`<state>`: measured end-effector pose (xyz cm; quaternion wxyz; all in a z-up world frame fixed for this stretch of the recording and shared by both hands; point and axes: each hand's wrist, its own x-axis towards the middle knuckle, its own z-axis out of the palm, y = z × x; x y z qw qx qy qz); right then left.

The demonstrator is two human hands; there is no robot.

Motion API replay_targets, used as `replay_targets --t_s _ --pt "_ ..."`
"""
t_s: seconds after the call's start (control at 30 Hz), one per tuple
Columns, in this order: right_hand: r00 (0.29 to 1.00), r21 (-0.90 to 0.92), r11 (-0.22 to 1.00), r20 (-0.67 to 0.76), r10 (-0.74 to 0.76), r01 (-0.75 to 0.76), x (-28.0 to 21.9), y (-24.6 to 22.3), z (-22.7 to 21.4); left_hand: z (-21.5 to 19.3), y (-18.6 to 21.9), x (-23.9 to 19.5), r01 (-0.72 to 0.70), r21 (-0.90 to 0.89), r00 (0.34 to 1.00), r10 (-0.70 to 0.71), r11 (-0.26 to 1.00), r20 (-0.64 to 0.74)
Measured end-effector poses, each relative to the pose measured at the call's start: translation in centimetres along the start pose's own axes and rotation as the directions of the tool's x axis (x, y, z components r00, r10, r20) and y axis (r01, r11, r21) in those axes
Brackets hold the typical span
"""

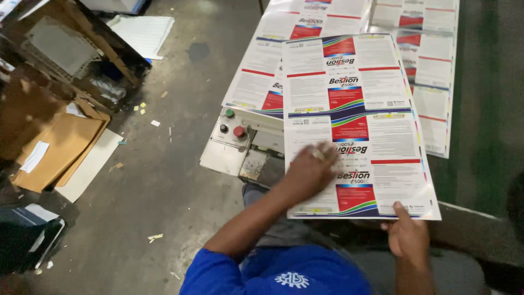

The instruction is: Sorting and inspecting stacks of printed product labels at a print shop workstation.

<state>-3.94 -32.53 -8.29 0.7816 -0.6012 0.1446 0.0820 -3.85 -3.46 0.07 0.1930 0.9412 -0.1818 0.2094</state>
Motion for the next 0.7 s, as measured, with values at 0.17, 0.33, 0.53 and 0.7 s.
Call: replay_targets --t_s 0.17,0.33,0.53,0.7 --pt "0.994 0.049 0.995 -0.072 -0.085 0.089 0.0 3.8 -7.8 -0.9 -10.0 1.3 0.097 0.253 0.995 -0.086 0.962 -0.055" --pt "0.978 -0.052 0.999 -0.206 -0.02 0.01 -0.9 5.7 -12.5 -2.5 -11.5 1.4 0.113 0.308 0.985 -0.065 0.945 -0.161" --pt "0.957 -0.013 1.0 -0.289 0.01 -0.015 -1.6 8.5 -16.6 -2.8 -10.7 -0.8 0.134 0.372 0.99 -0.104 0.919 -0.098" --pt "0.936 -0.249 0.96 -0.349 0.033 -0.127 -2.8 7.8 -16.1 -6.6 -7.1 -0.1 0.115 0.263 0.972 -0.054 0.958 -0.23"
